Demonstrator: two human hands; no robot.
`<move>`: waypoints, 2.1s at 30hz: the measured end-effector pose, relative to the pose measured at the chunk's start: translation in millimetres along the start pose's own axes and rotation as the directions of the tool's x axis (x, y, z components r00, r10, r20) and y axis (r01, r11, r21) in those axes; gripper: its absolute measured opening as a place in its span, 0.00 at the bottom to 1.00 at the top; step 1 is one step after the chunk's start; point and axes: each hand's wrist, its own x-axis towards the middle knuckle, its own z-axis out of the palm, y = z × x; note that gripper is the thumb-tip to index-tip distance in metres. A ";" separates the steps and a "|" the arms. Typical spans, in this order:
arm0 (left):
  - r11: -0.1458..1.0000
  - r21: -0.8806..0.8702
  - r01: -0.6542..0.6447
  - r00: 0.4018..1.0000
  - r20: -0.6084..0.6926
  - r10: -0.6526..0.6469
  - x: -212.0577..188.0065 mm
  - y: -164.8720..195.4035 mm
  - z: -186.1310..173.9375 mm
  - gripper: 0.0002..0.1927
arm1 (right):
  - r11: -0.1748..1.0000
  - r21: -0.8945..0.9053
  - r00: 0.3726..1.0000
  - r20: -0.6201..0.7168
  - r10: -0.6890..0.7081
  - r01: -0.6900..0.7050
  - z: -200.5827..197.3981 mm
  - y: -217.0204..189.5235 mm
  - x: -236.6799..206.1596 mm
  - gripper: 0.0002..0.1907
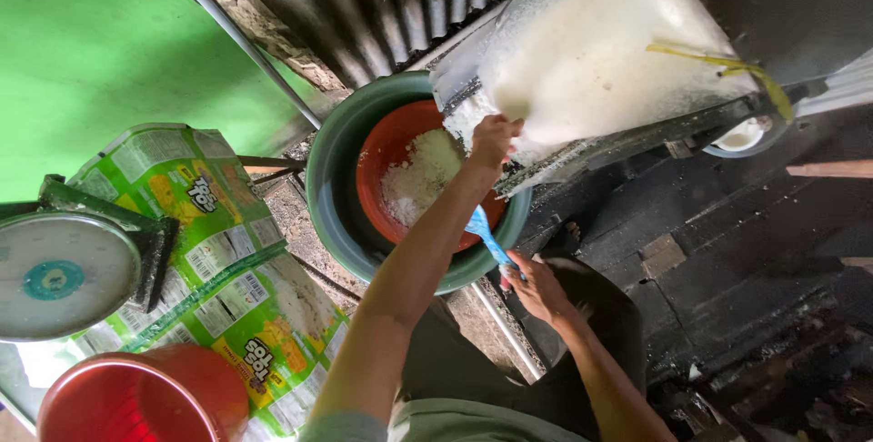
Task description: The person feeds slices of coconut one at a time into a grating machine, holding a wooden guard plate over the mechanism while grated coconut falls into a red basin lined with plastic. They then scoop the grated coconut with a blue scoop and move the filled basin near a weighing scale before resuming feeding slices.
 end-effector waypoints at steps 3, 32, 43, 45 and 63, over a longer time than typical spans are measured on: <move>1.000 0.007 0.016 0.997 -0.077 -0.015 -11.0 -10.4 -15.4 0.26 | 1.000 0.005 1.000 -0.026 0.018 -0.018 -13.5 16.9 -15.8 0.16; 0.782 0.353 -0.513 0.772 -0.208 0.600 -73.9 -46.8 -99.2 0.48 | 0.978 -0.103 0.771 -0.603 -0.205 0.179 -124.1 -134.6 -66.6 0.26; 0.789 0.381 -0.482 0.787 -0.209 0.581 -66.0 -41.5 -86.0 0.43 | 0.930 -0.267 0.832 -0.429 -0.351 0.254 15.1 -44.4 3.5 0.28; 0.782 0.346 -0.519 0.775 -0.195 0.601 -66.2 -40.1 -85.9 0.42 | 0.902 -0.321 0.820 -0.404 -0.406 0.289 17.0 -37.6 12.5 0.28; 0.864 0.346 -0.366 0.879 -0.175 0.443 -59.8 -34.1 -84.8 0.44 | 0.925 -0.189 0.766 -0.520 -0.378 0.328 -23.4 -54.9 3.7 0.31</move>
